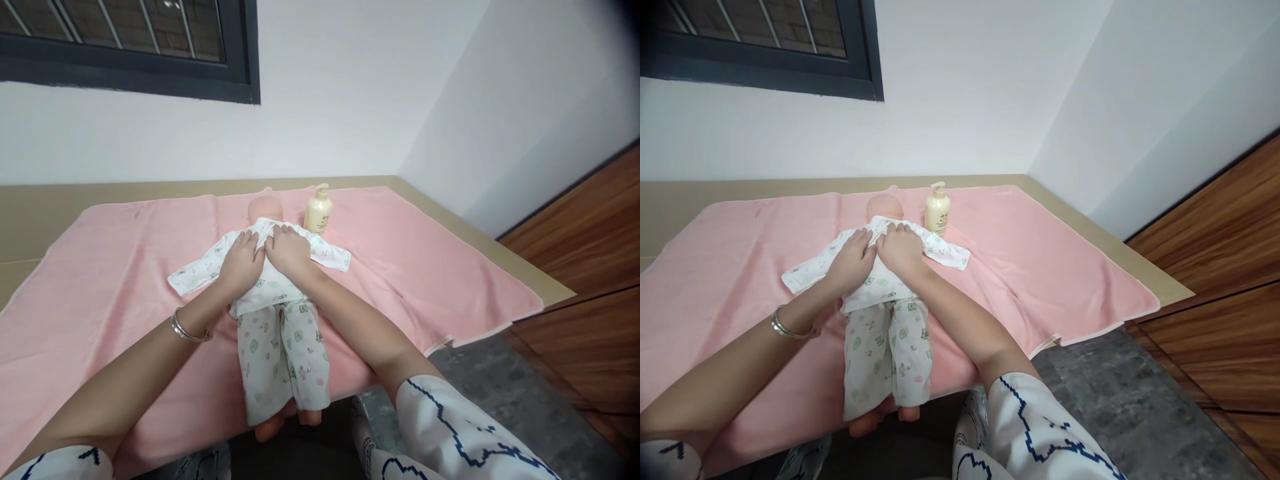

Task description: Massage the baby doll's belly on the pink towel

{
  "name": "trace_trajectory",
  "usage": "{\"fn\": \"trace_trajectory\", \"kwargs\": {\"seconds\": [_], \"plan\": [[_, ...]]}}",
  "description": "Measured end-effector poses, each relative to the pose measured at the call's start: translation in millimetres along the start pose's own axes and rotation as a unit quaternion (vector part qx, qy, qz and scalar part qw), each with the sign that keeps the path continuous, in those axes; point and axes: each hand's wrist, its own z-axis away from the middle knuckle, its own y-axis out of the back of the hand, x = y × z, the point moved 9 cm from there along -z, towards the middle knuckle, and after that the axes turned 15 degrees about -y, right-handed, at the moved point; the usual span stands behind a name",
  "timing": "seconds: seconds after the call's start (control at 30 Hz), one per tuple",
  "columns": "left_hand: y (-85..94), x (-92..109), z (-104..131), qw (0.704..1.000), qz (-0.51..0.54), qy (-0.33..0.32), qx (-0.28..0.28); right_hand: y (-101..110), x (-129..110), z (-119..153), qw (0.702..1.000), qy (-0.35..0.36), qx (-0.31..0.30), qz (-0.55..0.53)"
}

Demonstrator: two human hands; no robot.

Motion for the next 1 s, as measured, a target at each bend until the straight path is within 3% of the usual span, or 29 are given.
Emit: {"fn": "trace_trajectory", "kwargs": {"seconds": [0.6,0.67,0.77,0.8,0.87,0.93,1.0], "plan": [[1.2,-0.8,10.2,1.000,0.009,-0.016,0.009,-0.6,0.6,5.5,0.999,0.031,0.004,-0.013],[0.9,-0.4,10.1,1.000,0.008,-0.021,0.008,1.4,1.2,5.3,0.999,0.030,-0.015,-0.027],[1.0,0.6,10.9,1.000,0.007,-0.019,0.012,12.0,8.4,15.8,0.989,0.059,-0.103,-0.083],[1.4,0.9,11.3,1.000,0.007,-0.017,0.015,19.4,15.8,23.1,0.982,0.068,-0.137,-0.112],[2.1,2.1,12.2,1.000,0.007,-0.014,0.024,45.7,54.4,34.4,0.975,0.007,-0.133,-0.177],[2.3,3.8,12.4,0.999,0.009,-0.015,0.031,77.6,113.0,47.1,0.972,-0.085,-0.053,-0.213],[2.4,5.5,12.3,0.999,0.009,-0.018,0.038,95.0,177.3,63.1,0.967,-0.182,0.010,-0.178]]}}
